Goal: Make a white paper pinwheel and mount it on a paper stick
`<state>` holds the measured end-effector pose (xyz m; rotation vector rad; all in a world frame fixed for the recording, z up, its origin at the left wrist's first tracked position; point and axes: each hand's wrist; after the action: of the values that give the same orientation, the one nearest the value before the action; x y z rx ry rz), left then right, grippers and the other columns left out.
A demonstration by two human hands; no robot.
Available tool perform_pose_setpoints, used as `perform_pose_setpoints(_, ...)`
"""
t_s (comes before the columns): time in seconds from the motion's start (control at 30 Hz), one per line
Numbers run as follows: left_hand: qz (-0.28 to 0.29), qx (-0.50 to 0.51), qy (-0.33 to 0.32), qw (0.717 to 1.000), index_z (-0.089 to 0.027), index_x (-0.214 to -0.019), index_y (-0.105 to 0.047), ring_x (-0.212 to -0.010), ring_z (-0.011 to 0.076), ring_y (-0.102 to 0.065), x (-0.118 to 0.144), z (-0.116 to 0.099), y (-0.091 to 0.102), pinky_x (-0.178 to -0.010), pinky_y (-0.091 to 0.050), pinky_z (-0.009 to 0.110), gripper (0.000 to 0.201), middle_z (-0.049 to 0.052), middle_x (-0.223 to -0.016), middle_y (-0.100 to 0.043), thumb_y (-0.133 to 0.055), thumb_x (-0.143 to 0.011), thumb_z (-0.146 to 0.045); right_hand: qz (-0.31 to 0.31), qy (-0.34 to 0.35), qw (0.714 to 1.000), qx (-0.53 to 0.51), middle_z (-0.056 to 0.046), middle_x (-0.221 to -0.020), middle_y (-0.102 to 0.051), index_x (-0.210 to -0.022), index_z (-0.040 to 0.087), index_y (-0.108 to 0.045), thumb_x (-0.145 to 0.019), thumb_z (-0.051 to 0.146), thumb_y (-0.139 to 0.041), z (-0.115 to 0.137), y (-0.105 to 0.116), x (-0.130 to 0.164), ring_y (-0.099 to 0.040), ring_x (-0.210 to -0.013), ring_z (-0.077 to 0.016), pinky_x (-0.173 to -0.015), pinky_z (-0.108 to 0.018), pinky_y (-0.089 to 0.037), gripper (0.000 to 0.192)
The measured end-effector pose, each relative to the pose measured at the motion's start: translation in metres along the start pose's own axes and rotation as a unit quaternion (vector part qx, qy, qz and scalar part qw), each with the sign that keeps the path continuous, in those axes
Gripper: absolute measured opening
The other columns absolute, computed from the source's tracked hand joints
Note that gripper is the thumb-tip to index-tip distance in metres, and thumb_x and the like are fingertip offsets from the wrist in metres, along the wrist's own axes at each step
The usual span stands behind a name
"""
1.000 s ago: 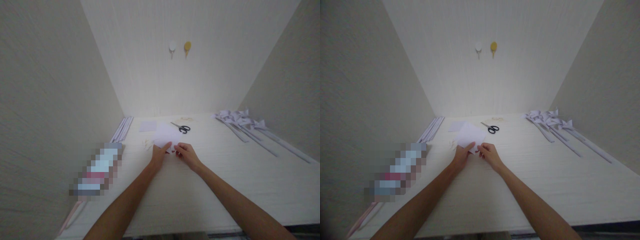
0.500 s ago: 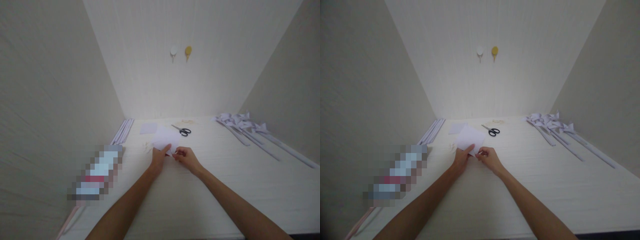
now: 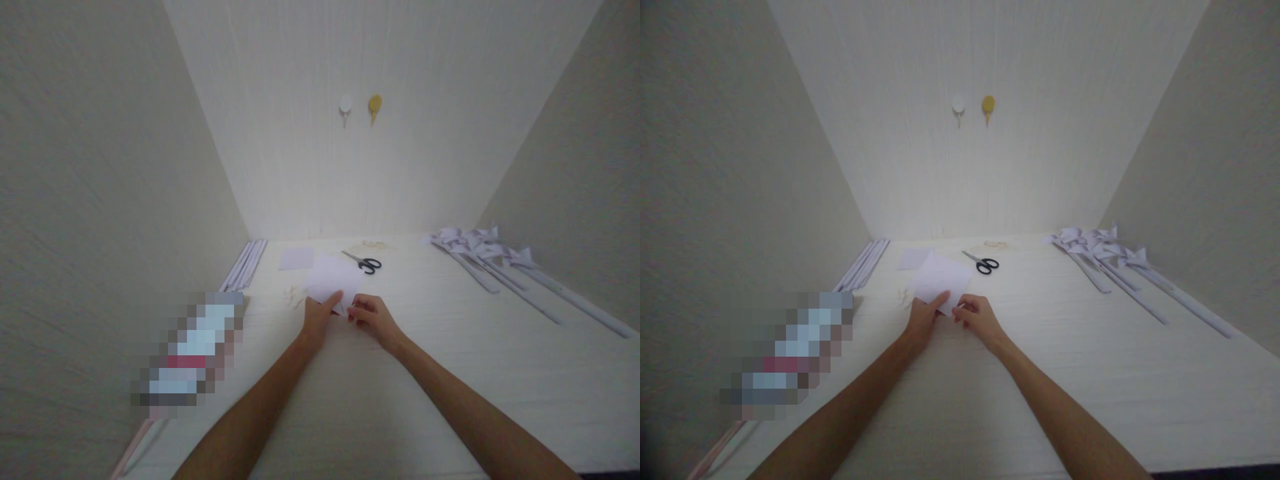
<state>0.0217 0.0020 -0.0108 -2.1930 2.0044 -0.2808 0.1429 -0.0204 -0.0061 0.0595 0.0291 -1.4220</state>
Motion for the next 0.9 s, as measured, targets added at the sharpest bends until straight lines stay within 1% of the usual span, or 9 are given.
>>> perform_pose_setpoints(0.07, 0.008, -0.006, 0.002, 1.000, -0.010, -0.069, -0.060, -0.052, 0.0128, -0.055, 0.0012, -0.0011, -0.0009, -0.047, -0.044, 0.023, 0.026, 0.004, -0.062, -0.063, -0.068, -0.052, -0.028, -0.013, -0.001, 1.000, 0.006, 0.003, -0.047, -0.052, -0.059, 0.016, -0.057, -0.063, 0.034, -0.058, 0.0001, -0.0012, 0.0002, -0.042, -0.041, -0.0075, -0.041, -0.020, -0.031, 0.019)
perform_pose_setpoints(0.13, 0.012, -0.009, 0.003, 1.000, -0.010, -0.071, -0.061, -0.053, 0.0137, -0.056, 0.0025, -0.0022, -0.0017, -0.048, -0.045, 0.024, 0.026, 0.005, -0.064, -0.064, -0.068, -0.052, -0.027, -0.035, 0.001, 0.999, 0.041, 0.004, -0.043, -0.049, -0.055, 0.015, -0.056, -0.061, 0.036, -0.060, -0.0002, -0.0026, 0.0001, -0.039, -0.039, -0.0069, -0.038, -0.019, -0.028, 0.022)
perform_pose_setpoints(0.23, 0.006, -0.012, 0.004, 1.000, -0.010, -0.073, -0.063, -0.057, 0.0146, -0.058, 0.0039, -0.0033, -0.0026, -0.051, -0.046, 0.025, 0.027, 0.006, -0.068, -0.065, -0.068, -0.051, -0.026, -0.063, 0.014, 0.994, 0.094, 0.004, -0.041, -0.047, -0.048, 0.015, -0.053, -0.059, 0.033, -0.063, -0.0018, -0.0039, -0.0007, -0.036, -0.040, -0.0066, -0.038, -0.019, -0.024, 0.022)
perform_pose_setpoints(0.3, 0.004, -0.021, 0.009, 1.000, -0.010, -0.069, -0.063, -0.054, 0.0143, -0.057, 0.0043, -0.0033, -0.0030, -0.050, -0.046, 0.025, 0.025, 0.005, -0.064, -0.065, -0.069, -0.050, -0.025, -0.070, 0.024, 0.991, 0.112, 0.003, -0.043, -0.048, -0.047, 0.015, -0.054, -0.059, 0.032, -0.062, -0.0035, -0.0037, -0.0014, -0.037, -0.042, -0.0073, -0.040, -0.020, -0.026, 0.022)
perform_pose_setpoints(0.47, 0.023, -0.038, 0.003, 0.999, -0.010, -0.063, -0.063, -0.049, 0.0136, -0.055, 0.0039, -0.0021, -0.0030, -0.047, -0.044, 0.024, 0.021, 0.004, -0.056, -0.063, -0.068, -0.052, -0.026, -0.058, 0.049, 0.987, 0.139, 0.001, -0.047, -0.051, -0.050, 0.015, -0.057, -0.062, 0.031, -0.059, -0.0065, -0.0018, -0.0031, -0.042, -0.047, -0.0094, -0.046, -0.022, -0.032, 0.020)
perform_pose_setpoints(0.6, 0.017, -0.033, 0.012, 0.999, -0.010, -0.063, -0.062, -0.050, 0.0139, -0.056, 0.0033, -0.0018, -0.0022, -0.046, -0.044, 0.024, 0.021, 0.004, -0.058, -0.063, -0.068, -0.052, -0.027, -0.044, 0.041, 0.990, 0.127, 0.002, -0.046, -0.050, -0.053, 0.014, -0.057, -0.064, 0.032, -0.058, -0.0057, -0.0023, -0.0034, -0.041, -0.044, -0.0089, -0.043, -0.022, -0.032, 0.021)
perform_pose_setpoints(0.7, 0.014, -0.010, 0.013, 1.000, -0.010, -0.067, -0.063, -0.056, 0.0151, -0.058, 0.0037, -0.0026, -0.0023, -0.050, -0.046, 0.025, 0.023, 0.006, -0.065, -0.065, -0.068, -0.052, -0.027, -0.038, 0.014, 0.992, 0.118, 0.001, -0.048, -0.050, -0.056, 0.014, -0.057, -0.064, 0.035, -0.058, -0.0044, -0.0037, -0.0030, -0.041, -0.042, -0.0085, -0.041, -0.021, -0.032, 0.022)
perform_pose_setpoints(0.8, 0.017, 0.015, -0.002, 1.000, -0.011, -0.077, -0.063, -0.066, 0.0166, -0.060, 0.0043, -0.0029, -0.0026, -0.058, -0.048, 0.026, 0.030, 0.007, -0.076, -0.066, -0.069, -0.051, -0.025, -0.035, 0.015, 0.989, 0.142, 0.000, -0.049, -0.051, -0.058, 0.013, -0.058, -0.062, 0.036, -0.060, -0.0038, -0.0043, -0.0025, -0.041, -0.044, -0.0086, -0.042, -0.021, -0.031, 0.023)
perform_pose_setpoints(0.9, 0.014, 0.006, 0.003, 1.000, -0.010, -0.076, -0.063, -0.064, 0.0171, -0.059, 0.0029, -0.0015, -0.0011, -0.057, -0.047, 0.027, 0.031, 0.008, -0.072, -0.066, -0.069, -0.051, -0.028, -0.027, 0.015, 0.990, 0.135, 0.000, -0.051, -0.052, -0.061, 0.012, -0.060, -0.063, 0.034, -0.059, -0.0035, -0.0036, -0.0024, -0.041, -0.046, -0.0084, -0.043, -0.021, -0.031, 0.022)
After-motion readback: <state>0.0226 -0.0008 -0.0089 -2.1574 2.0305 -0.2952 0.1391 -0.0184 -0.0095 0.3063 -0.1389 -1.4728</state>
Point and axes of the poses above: each hand's wrist, its own x-axis away from the middle knuckle, its own y-axis out of the back of the hand, z = x × y
